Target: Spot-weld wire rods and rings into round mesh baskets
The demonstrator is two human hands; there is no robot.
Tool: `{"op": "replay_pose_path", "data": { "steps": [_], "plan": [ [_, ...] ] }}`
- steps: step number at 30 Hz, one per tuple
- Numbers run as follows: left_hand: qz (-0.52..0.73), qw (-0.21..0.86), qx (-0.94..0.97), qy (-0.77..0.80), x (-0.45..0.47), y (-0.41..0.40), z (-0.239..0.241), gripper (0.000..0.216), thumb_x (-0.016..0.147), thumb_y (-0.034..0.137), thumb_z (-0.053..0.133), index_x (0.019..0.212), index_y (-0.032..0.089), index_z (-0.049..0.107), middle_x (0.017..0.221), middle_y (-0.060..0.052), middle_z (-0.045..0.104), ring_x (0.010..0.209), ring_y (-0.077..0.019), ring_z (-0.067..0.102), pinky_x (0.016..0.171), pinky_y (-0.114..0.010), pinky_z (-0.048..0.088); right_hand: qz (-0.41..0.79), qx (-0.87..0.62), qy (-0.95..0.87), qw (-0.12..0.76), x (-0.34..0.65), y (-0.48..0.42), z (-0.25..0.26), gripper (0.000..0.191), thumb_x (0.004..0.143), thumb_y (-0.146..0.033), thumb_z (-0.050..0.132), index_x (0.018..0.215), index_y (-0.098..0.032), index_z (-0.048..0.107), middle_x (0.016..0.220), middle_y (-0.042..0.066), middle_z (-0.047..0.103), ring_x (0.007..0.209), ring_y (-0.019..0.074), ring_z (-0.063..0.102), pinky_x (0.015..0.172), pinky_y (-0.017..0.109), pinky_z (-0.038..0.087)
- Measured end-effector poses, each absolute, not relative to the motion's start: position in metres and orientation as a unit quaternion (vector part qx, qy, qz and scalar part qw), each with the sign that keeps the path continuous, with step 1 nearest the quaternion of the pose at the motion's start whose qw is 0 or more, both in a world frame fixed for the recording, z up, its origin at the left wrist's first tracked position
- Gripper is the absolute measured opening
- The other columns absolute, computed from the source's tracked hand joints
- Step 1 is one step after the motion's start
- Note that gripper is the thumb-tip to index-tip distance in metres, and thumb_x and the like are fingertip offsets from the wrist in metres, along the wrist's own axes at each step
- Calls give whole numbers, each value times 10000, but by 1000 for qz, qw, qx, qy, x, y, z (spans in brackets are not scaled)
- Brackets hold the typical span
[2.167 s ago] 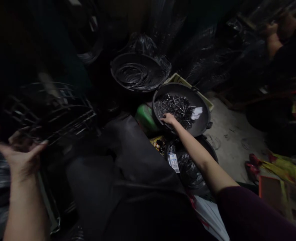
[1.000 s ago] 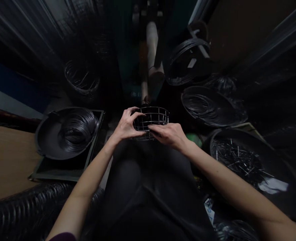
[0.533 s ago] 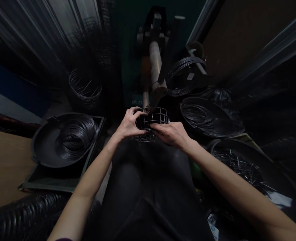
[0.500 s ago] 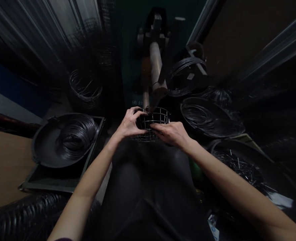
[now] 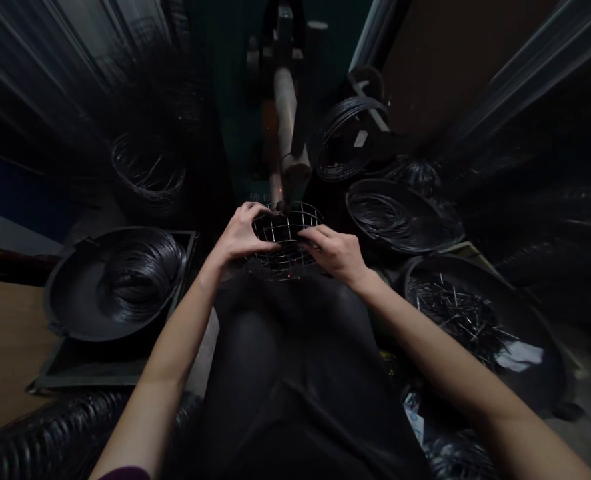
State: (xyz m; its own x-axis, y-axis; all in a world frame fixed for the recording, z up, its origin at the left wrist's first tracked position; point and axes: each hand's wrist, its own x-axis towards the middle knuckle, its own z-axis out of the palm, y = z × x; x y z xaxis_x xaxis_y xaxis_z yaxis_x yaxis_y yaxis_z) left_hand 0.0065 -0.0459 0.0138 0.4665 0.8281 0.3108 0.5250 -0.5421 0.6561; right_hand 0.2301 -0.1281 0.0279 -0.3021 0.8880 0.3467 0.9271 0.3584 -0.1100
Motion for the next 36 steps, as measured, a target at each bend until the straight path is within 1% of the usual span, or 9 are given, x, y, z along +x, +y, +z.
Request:
{"op": "replay_pose_path", "data": {
  "steps": [3,6,15,21,24,26,29,33,36],
  "plan": [
    [313,243,817,419,9,-38,15,639,542,375,891,1107,213,642,1200,-73,564,1166,-273,553,1060,-433,445,-53,-603,-770,201,233,-122,23,225,929,-387,587,1007,-221,716,1000,55,692,746,141,614,547,239,338],
    [315,236,814,428,10,-28,16,666,533,365,899,1124,203,637,1225,-82,551,1185,-279,538,1072,-436,434,-32,-609,-763,214,232,-110,24,200,917,-372,601,983,-216,707,941,53,660,747,154,589,553,245,331],
    [316,247,814,420,10,-9,15,658,537,372,887,1113,187,628,1169,-74,569,1134,-275,558,1055,-441,435,18,-632,-742,223,230,-94,28,201,904,-361,613,1008,-212,701,1000,53,656,810,174,594,596,263,353],
    [310,259,811,423,13,15,19,667,525,413,884,1096,177,633,1161,-86,587,1140,-303,562,1053,-464,438,41,-638,-718,276,226,-70,30,158,867,-316,625,945,-207,708,966,56,630,809,181,579,683,285,418],
    [349,299,795,397,2,14,6,834,552,495,873,1259,201,543,1322,-108,533,1276,-331,490,1134,-493,364,59,-641,-692,328,239,-95,35,256,929,-347,504,953,-189,704,963,81,617,851,193,584,774,317,458],
    [377,346,773,375,-10,10,-12,1066,520,566,882,1403,228,389,1482,-133,395,1404,-356,363,1194,-508,280,98,-645,-674,347,255,-130,36,398,991,-401,351,945,-205,695,970,83,633,902,198,593,849,342,463],
    [382,432,732,362,-25,2,-49,1285,446,625,895,1469,242,219,1554,-191,254,1473,-385,243,1198,-546,255,159,-668,-662,299,281,-187,24,512,1003,-485,231,892,-233,662,939,73,664,920,212,604,888,376,465],
    [430,487,647,398,-28,-8,-87,1312,404,621,909,1437,284,174,1485,-209,332,1429,-382,332,1135,-601,321,278,-666,-671,166,310,-241,-26,430,944,-514,325,808,-231,620,797,67,663,772,215,640,756,361,518],
    [481,465,627,398,-29,-19,-89,1229,396,588,923,1374,292,240,1405,-172,422,1360,-338,425,1118,-563,364,316,-645,-679,150,326,-260,-62,368,887,-495,424,862,-224,672,873,85,693,824,225,672,781,368,543]
  ]
}}
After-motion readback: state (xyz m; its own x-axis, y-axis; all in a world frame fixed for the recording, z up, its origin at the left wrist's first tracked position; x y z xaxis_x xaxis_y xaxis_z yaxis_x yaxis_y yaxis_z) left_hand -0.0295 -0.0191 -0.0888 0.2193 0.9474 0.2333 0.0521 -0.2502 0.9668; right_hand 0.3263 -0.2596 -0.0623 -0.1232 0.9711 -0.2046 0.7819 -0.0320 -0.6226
